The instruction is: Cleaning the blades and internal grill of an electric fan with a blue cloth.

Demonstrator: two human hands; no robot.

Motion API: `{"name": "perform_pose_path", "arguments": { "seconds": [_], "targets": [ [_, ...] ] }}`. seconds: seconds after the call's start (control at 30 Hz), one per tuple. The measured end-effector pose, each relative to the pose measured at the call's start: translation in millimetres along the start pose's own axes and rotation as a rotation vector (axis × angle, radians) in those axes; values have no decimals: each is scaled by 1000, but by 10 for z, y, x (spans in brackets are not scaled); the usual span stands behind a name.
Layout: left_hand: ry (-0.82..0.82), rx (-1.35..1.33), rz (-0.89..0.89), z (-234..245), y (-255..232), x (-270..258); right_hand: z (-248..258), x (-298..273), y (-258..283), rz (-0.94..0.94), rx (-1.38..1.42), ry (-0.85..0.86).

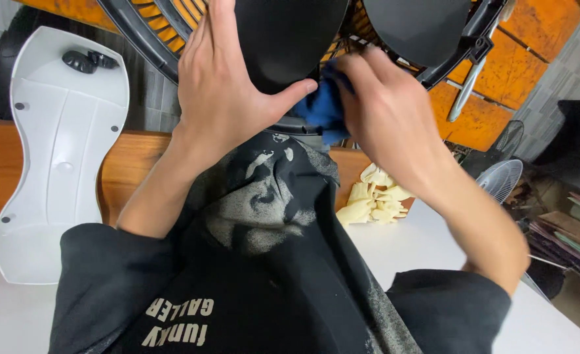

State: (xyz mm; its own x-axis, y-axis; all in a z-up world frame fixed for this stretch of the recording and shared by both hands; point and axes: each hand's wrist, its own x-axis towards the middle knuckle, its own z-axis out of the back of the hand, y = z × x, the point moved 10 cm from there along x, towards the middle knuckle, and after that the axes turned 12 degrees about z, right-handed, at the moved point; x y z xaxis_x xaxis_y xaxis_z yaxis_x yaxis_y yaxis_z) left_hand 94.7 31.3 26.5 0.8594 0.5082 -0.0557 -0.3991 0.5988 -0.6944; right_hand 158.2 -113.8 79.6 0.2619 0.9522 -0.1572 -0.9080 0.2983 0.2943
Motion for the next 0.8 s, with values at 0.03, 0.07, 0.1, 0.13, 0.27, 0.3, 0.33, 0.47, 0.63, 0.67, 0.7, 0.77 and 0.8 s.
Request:
{"name": "perform_pose_path", "arguments": {
  "seconds": [0.03, 0.07, 0.1, 0.13, 0.27, 0.3, 0.33, 0.47, 0.63, 0.67, 0.7, 0.77, 0.8],
  "targets": [
    [3, -13, -17, 27, -39, 1, 260, -117, 135, 12, 48, -86],
    [7, -24, -34, 53, -78, 3, 517, -241, 262, 24, 97, -173],
    [5, -20, -34, 65, -85, -48, 599, -391, 423, 26, 100, -176],
    [-86, -95, -111, 188, -159, -113, 742, -581, 465, -85, 132, -263],
    [-130, -296, -571, 585, -842, -621, 687, -1212, 662, 143, 405, -442],
    [-122, -292, -576, 565, -908, -685, 628, -1184, 686, 137, 409, -449],
    [79, -285, -660, 396, -1048, -813, 627, -1186, 698, 131, 420, -530],
    [387, -399, -771, 50, -1224, -1068, 415, -1308, 549, -36, 461, -638],
    [427, -336, -741, -184, -1251, -1073, 123, -1332, 301, -26, 604, -702],
    [400, -307, -731, -217, -1237, -1063, 54, -1299, 243, -38, 677, -676],
    [410, -301, -729, -243, -1244, -1041, 31, -1327, 156, -43, 686, -681],
    [459, -274, -786, -305, -1285, -1058, -333, -1245, 92, -61, 886, -354],
    [466, -272, -782, -337, -1278, -1050, -392, -1251, 59, -65, 893, -355]
  ]
}}
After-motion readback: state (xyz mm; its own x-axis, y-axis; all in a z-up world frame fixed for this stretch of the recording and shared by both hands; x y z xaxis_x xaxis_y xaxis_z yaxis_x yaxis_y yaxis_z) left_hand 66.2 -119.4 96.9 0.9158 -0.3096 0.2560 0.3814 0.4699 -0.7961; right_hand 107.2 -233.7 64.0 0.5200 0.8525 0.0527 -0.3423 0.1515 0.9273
